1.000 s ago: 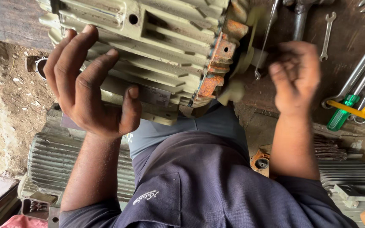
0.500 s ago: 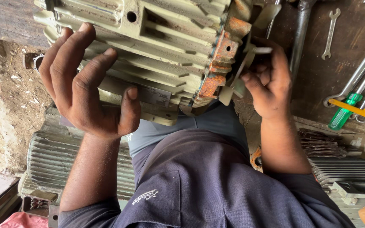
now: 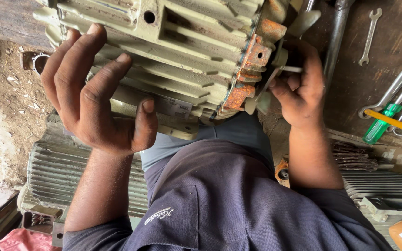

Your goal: The person uses a spanner to loosen bolts on an electric motor clamped at the workbench, removes the fan cover and end housing, and handles the motor body while picking up and setting down wrenches and small fasteners on the bench.

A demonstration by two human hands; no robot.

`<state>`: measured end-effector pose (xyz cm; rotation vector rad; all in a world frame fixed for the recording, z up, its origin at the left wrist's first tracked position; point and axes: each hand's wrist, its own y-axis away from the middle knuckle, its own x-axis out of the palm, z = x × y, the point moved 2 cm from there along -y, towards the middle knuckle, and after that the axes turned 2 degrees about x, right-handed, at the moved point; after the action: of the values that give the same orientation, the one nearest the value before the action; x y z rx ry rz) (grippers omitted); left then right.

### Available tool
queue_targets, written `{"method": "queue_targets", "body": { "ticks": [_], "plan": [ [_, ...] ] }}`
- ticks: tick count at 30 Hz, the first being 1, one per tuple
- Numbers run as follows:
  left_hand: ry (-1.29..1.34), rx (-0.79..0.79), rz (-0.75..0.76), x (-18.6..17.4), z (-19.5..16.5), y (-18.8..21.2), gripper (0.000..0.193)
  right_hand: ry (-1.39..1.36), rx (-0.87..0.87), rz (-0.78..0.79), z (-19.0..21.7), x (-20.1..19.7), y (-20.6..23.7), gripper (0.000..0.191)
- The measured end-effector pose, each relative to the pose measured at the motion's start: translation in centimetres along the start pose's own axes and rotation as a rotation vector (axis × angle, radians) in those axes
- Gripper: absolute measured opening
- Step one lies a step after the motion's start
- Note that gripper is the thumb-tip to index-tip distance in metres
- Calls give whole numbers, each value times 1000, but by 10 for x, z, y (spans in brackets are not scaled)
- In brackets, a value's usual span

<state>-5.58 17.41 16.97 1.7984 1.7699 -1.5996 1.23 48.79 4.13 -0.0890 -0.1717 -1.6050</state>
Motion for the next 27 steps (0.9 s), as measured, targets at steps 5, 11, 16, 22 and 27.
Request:
{"method": "queue_targets", "body": {
  "ticks": [5,11,16,22,27],
  "plan": [
    [12,31,-25,3,1,-1,44,144,-83,4,-12,-8,3,65],
    [10,26,-21,3,1,0,43,258,-163,6,-15,-11,2,62],
    [3,22,-26,3,0,0,43,244,-140,16,-14,-11,0,64],
    [1,31,-33,4,-1,0,42,209,-126,25,-16,-13,0,65],
    [13,24,-27,3,-1,0,42,182,-100,38,-15,-13,0,65]
  ]
}}
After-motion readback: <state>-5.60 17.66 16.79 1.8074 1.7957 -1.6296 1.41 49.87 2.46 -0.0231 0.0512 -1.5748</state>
